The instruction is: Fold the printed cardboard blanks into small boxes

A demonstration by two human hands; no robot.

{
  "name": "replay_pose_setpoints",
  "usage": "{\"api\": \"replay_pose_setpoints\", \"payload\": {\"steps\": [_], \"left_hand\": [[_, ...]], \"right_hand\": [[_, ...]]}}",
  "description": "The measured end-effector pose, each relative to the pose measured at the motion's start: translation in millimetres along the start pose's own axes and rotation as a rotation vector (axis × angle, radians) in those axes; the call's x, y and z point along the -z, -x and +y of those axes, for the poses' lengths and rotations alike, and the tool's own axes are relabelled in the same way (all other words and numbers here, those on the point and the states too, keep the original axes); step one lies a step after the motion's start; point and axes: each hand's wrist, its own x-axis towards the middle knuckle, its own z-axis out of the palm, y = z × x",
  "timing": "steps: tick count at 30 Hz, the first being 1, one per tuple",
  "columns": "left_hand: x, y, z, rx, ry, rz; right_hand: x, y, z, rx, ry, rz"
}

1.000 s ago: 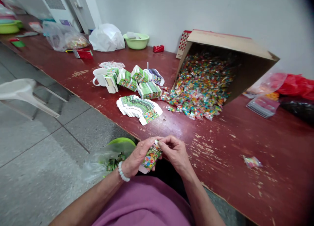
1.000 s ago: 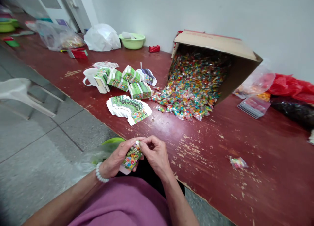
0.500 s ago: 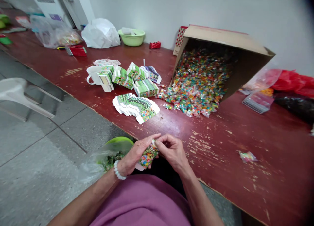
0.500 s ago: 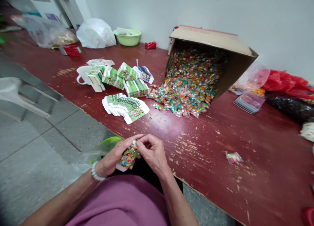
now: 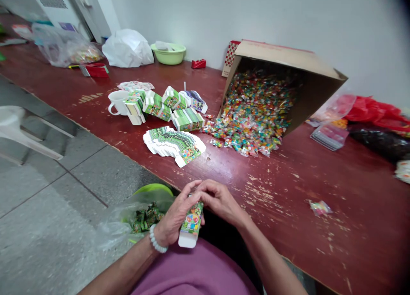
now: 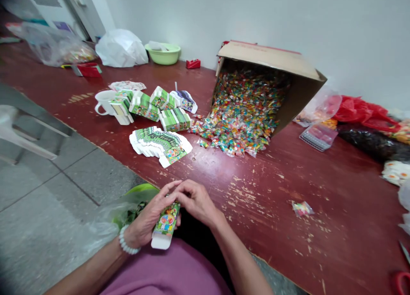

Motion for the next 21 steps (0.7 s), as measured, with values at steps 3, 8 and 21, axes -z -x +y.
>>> {"api": "replay_pose_setpoints", "payload": {"steps": [3,8,21], "left_hand": [[11.4,8.7,-8.5,0.06,0.073,0.0],[52.7,27.5,-1.9,0.164,-0.123,-0.006],[107.8,9.3,24.4,0.331,-0.574,-0.413]], "right_hand": [[24.8,-48.5,24.2,-0.061,0.379,0.231],[51.3,-116.3,57.9,-0.097,0.57,0.268],[60.9,-61.2,63.3,-0.247,0.337,0.457]]}}
